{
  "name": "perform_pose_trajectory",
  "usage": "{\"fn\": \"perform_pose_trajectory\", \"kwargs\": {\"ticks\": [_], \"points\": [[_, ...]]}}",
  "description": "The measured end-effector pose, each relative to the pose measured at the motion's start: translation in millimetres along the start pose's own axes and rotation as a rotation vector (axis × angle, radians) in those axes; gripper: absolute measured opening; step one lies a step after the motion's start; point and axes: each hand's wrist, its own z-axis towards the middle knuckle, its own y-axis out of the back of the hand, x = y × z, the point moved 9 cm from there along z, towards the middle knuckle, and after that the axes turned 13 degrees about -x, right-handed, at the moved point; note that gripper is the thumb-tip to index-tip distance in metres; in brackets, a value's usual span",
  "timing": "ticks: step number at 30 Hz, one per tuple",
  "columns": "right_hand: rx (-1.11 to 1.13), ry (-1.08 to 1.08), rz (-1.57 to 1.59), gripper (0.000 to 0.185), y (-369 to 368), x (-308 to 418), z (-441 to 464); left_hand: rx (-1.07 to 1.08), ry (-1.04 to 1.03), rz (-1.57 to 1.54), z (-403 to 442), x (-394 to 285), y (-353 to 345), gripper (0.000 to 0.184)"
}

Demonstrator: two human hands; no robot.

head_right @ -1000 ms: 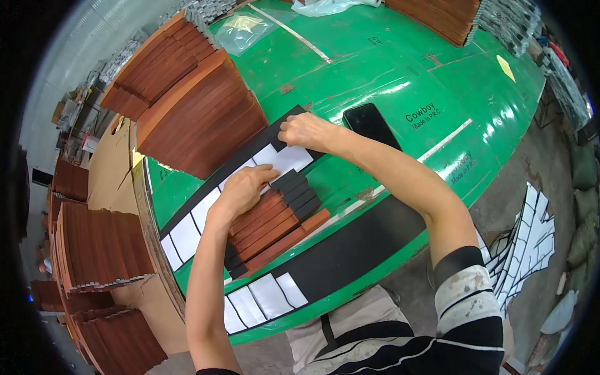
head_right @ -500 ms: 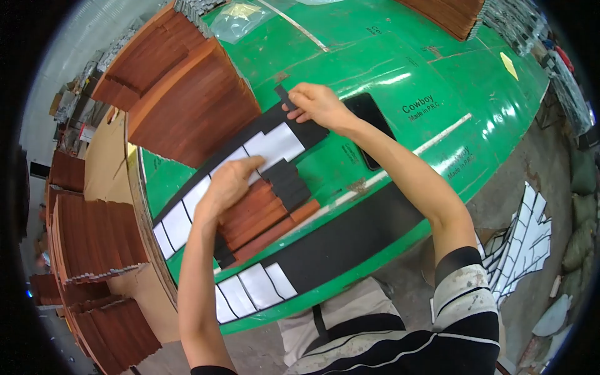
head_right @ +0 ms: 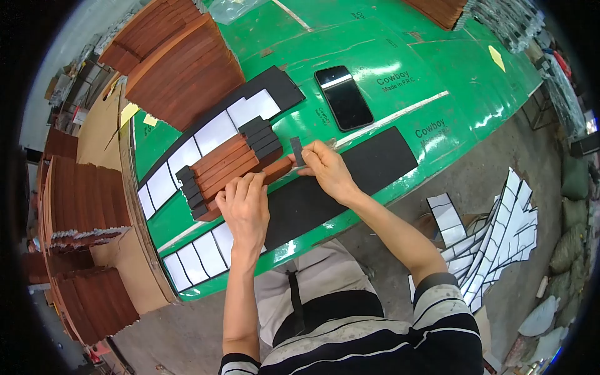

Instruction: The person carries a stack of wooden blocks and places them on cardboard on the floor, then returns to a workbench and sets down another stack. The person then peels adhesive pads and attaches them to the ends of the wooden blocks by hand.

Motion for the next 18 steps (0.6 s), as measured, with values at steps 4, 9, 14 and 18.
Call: {"fn": "perform_pose_trajectory", "kwargs": {"ticks": [4, 9, 14, 18], "points": [[-0.026, 0.123, -0.031, 0.018, 10, 17, -10, -0.035, 0.018, -0.03, -2, 0, 7, 0.024], [0.074, 0.382, -0.552, 0.014, 3, 54, -37, 0.003, 0.427, -0.548, 1, 1, 13, 0.028], [0.194, 0.934, -0.562, 0.029, -15, 83, -78, 0.083, 0.437, -0.577, -9, -12, 21, 0.025], [0.328, 0.853, -0.536, 0.031, -14, 72, -83, 0.084, 0.33, -0.563, -20, -18, 26, 0.023]]}}
